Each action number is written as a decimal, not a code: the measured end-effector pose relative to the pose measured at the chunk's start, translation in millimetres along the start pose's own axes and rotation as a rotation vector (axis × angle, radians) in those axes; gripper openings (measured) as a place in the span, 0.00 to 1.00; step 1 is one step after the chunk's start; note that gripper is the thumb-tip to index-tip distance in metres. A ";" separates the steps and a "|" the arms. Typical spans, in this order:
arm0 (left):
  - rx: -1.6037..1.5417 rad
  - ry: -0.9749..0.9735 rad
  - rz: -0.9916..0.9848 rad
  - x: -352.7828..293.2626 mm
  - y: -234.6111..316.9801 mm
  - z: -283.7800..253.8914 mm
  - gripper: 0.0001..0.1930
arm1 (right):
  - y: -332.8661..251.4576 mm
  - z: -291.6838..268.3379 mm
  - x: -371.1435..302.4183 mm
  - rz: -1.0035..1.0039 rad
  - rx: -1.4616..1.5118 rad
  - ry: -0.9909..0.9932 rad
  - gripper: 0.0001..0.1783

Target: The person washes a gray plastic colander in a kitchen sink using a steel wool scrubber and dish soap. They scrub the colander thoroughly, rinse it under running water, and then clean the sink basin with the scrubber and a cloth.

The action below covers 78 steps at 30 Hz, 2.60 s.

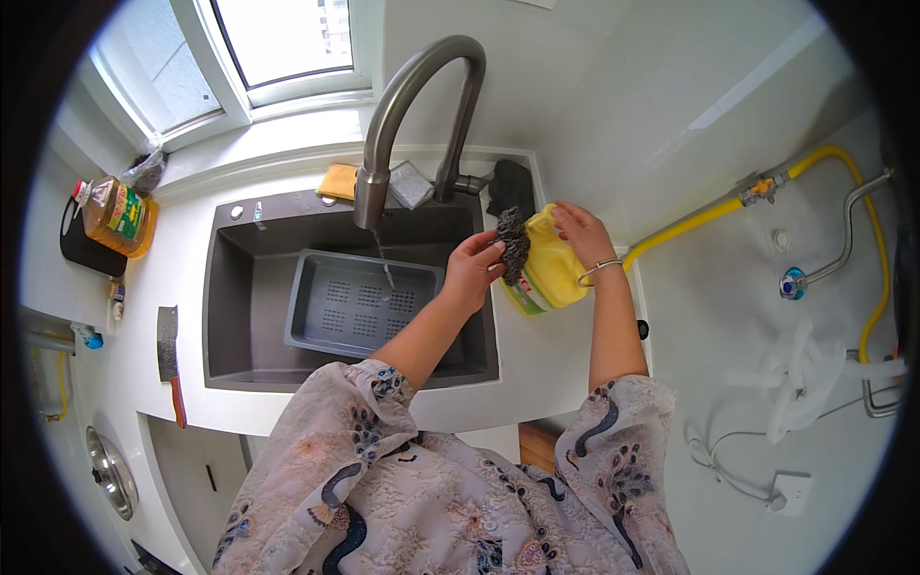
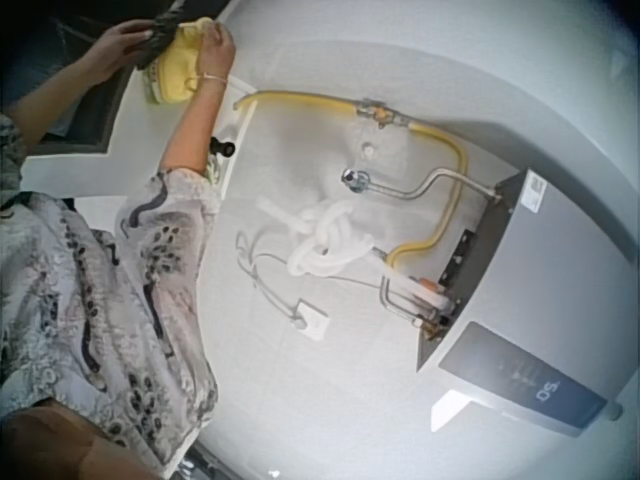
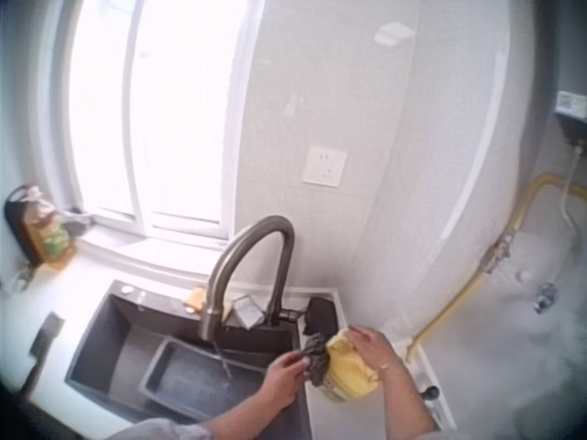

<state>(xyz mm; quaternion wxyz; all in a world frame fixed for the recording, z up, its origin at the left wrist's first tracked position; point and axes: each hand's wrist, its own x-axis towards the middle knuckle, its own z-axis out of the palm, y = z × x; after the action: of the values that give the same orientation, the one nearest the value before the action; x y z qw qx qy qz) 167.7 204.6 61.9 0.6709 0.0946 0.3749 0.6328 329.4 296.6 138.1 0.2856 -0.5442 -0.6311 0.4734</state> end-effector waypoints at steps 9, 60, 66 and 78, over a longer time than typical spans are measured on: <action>-0.069 0.002 -0.001 1.2 -0.8 10.9 0.17 | 19.7 0.6 8.3 -0.082 -0.001 -0.037 0.31; 0.604 0.130 0.057 -91.7 50.7 -229.2 0.09 | 103.7 274.2 -102.9 0.430 0.887 -0.433 0.11; 1.293 0.445 0.373 -74.0 56.7 -361.1 0.19 | 119.5 315.5 -114.3 0.614 0.701 -0.304 0.09; 1.286 0.505 -0.689 -36.4 117.5 -419.7 0.28 | 140.2 301.6 -120.4 0.657 0.668 -0.143 0.09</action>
<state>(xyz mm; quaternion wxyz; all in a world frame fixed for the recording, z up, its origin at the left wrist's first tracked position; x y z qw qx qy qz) -182.1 46.6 -147.7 0.5370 0.1966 0.8189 0.0483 153.2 89.2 -87.8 0.2360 -0.5592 -0.2569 0.7521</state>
